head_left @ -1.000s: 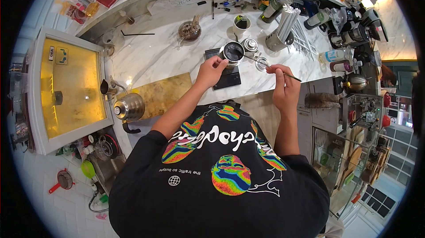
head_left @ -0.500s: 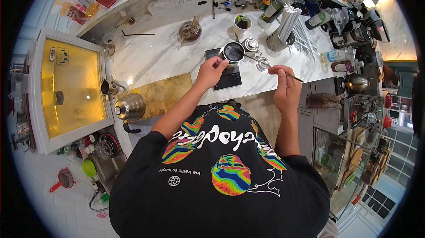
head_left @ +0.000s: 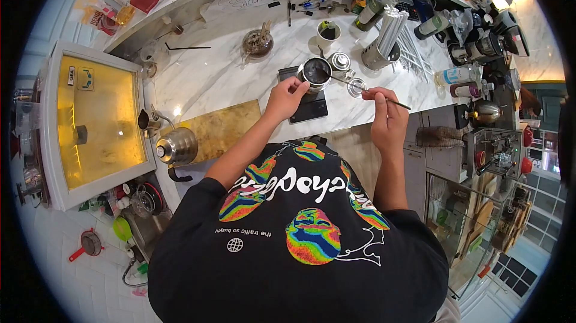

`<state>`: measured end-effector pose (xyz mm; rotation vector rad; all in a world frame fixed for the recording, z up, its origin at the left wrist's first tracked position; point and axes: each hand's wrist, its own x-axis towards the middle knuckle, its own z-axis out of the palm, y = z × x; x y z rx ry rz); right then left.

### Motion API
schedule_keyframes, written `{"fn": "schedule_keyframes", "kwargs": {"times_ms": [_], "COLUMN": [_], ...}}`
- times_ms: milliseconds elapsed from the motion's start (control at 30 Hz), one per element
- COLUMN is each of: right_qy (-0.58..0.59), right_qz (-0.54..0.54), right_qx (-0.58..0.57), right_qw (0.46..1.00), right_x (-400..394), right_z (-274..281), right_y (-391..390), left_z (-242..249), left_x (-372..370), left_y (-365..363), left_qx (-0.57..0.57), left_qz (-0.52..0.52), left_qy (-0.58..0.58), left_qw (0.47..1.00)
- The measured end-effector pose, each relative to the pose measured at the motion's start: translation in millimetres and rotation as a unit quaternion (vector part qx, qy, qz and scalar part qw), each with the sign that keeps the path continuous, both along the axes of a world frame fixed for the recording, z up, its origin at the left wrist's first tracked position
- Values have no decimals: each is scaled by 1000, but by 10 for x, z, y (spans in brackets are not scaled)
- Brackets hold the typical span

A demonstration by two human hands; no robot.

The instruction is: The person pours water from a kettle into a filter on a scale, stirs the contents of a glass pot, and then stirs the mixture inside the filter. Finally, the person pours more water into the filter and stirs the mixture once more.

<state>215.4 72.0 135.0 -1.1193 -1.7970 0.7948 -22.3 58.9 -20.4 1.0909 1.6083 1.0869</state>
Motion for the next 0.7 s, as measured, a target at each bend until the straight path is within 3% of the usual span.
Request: {"fn": "schedule_keyframes", "kwargs": {"times_ms": [233, 467, 700], "right_qy": [60, -10, 31], "right_qz": [4, -7, 12], "right_qx": [-18, -12, -25], "right_qw": [998, 1000, 999], "right_x": [-161, 3, -186], "right_z": [-4, 10, 21], "right_y": [67, 71, 90], "left_z": [16, 29, 31], "left_x": [-5, 2, -13], "left_y": [7, -2, 3], "left_qx": [-7, -2, -13], "left_qz": [-2, 2, -5], "left_qy": [-7, -8, -4], "left_qw": [1000, 1000, 1000]}}
